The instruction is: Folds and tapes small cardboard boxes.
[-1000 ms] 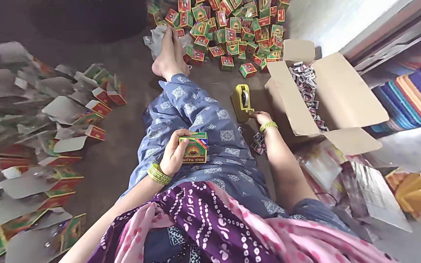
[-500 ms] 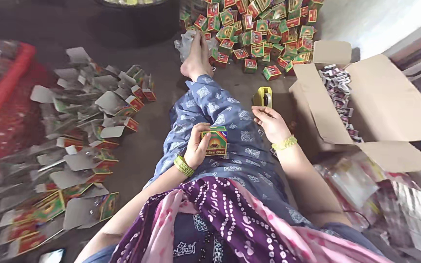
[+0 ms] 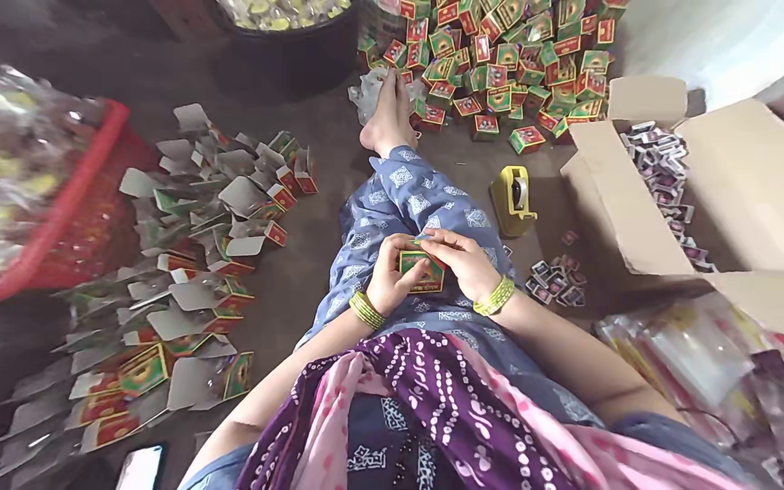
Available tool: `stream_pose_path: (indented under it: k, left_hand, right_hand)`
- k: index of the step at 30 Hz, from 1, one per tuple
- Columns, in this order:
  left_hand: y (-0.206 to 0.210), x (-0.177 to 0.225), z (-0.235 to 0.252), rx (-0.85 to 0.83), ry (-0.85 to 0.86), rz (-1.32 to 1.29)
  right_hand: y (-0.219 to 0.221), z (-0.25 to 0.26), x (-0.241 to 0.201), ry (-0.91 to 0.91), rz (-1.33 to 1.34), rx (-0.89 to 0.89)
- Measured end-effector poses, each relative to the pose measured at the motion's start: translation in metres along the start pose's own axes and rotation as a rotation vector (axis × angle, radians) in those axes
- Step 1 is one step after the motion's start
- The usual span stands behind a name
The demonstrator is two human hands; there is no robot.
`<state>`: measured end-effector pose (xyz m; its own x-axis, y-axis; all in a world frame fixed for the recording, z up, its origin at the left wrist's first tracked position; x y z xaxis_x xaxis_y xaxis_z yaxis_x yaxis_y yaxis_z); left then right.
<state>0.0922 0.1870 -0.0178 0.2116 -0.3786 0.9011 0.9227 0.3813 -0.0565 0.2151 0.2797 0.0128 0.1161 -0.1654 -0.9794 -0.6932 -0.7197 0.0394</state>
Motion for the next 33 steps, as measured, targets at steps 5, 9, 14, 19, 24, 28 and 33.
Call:
stream_pose_path:
  k: [5,9,14,19,24,28,33]
  left_hand:
    - [-0.001,0.012,-0.002,-0.039,-0.008,0.058]
    - [-0.006,0.021,-0.002,-0.071,-0.008,0.034]
    - [-0.040,0.006,0.010,0.113,-0.222,-0.103]
    - [-0.160,-0.052,-0.018,0.961,-0.638,-0.184]
    - [-0.243,-0.085,-0.055,1.135,-0.723,-0.227]
    - [-0.269,-0.099,-0.070,1.191,-0.650,-0.281]
    - [-0.266,-0.085,-0.076,1.134,-0.616,0.044]
  right_hand:
    - [-0.005,0.002,-0.003,-0.009,-0.118,0.132]
    - [0.002,0.001,-0.008,-0.203,-0.252,-0.004]
    - [0.011,-0.005,0.003,-0.323,-0.446,-0.125]
    - [0.004,-0.005,0.004,-0.239,-0.320,-0.087]
    - [0.008,-0.007,0.003,-0.029,-0.145,-0.144]
    - [0.013,-0.010,-0.003,0.258,-0.218,-0.446]
    - [-0.018,0.038,-0.041,0.357,-0.661,-0.461]
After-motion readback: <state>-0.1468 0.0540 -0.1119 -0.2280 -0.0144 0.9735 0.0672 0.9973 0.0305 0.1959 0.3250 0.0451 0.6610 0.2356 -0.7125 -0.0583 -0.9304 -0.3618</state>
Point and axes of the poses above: each hand's wrist, its own z-axis towards the middle knuckle, its own y-axis out of the palm, x = y × z, the point moved 7 cm from there along z, towards the middle knuckle, and after that the axes turned 3 degrees about -x, right-handed, at the moved point
